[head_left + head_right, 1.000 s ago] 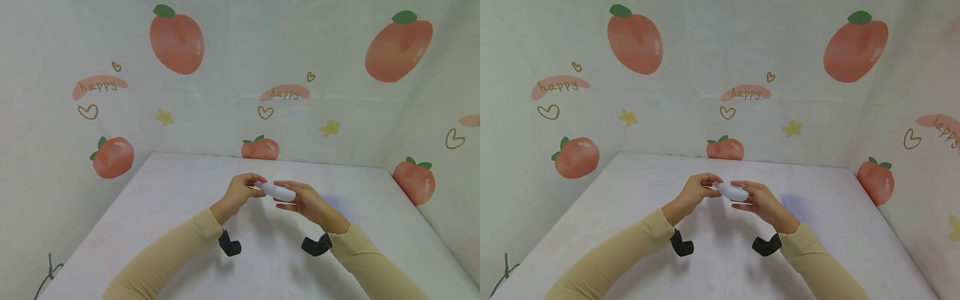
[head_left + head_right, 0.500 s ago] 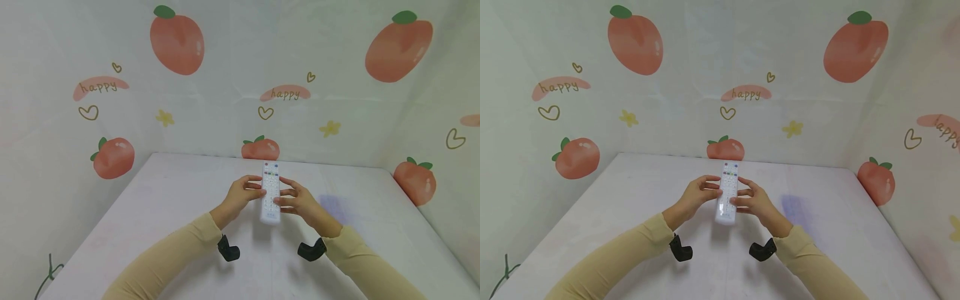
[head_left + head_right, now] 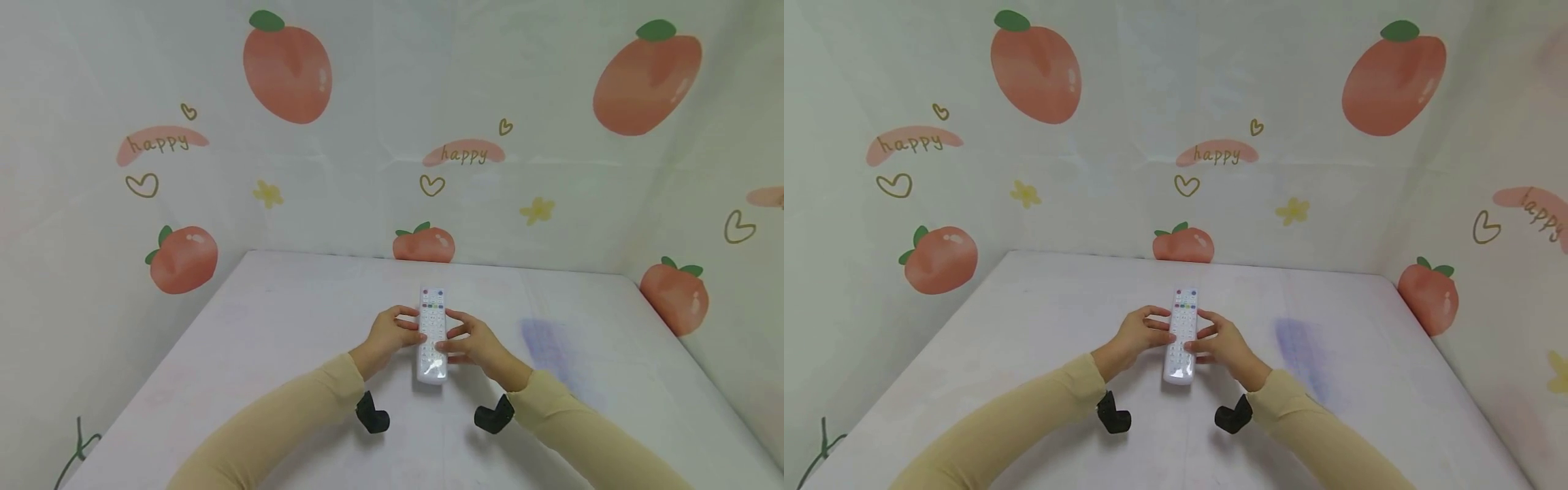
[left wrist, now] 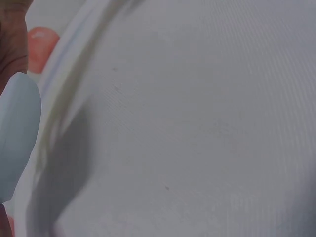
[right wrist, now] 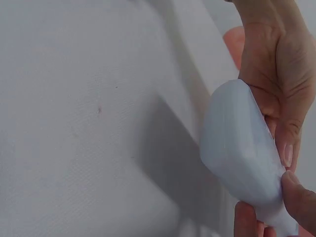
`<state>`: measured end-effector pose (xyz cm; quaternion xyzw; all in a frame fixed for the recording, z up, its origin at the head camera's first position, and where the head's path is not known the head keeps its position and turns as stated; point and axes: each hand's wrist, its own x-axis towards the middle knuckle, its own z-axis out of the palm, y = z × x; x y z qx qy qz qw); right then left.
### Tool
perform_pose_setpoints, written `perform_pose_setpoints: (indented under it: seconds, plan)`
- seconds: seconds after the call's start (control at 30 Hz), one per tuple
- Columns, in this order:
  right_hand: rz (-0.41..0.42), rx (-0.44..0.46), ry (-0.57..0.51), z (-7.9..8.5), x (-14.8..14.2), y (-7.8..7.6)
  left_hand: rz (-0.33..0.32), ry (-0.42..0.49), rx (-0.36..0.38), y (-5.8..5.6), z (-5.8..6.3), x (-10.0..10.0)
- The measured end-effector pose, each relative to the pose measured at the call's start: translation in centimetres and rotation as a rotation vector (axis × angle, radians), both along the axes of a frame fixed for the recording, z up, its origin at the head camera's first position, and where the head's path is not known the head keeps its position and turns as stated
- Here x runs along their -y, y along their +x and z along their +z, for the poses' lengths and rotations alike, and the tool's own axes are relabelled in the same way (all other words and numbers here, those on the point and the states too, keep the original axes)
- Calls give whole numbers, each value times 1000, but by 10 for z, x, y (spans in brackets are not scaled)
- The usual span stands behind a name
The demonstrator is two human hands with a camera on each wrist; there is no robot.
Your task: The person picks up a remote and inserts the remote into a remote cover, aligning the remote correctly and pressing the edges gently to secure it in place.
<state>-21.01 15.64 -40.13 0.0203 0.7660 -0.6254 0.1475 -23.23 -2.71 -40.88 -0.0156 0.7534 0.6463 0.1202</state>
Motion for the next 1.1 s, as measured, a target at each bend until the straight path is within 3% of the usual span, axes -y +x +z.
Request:
perform_pose_setpoints:
  seconds: [0.23, 0.37, 0.67, 0.97, 1.03, 1.1]
  plan:
    - [-43, 47, 116, -11, 7, -2, -8, -61, 25, -3, -13, 0]
    - [-31, 69, 125, -13, 8, -3, -7, -84, 31, -2, -16, -2]
    - [-11, 101, 183, -14, 7, -7, -2, -159, 54, 0, -14, -6]
    - [43, 92, 320, -4, 3, -8, -51, -219, 104, -8, -9, -5]
    - [50, 73, 338, 1, 0, -10, -53, -277, 69, -9, -5, -1]
    - [54, 28, 339, 7, -4, -13, -56, -374, -41, -11, 3, 3]
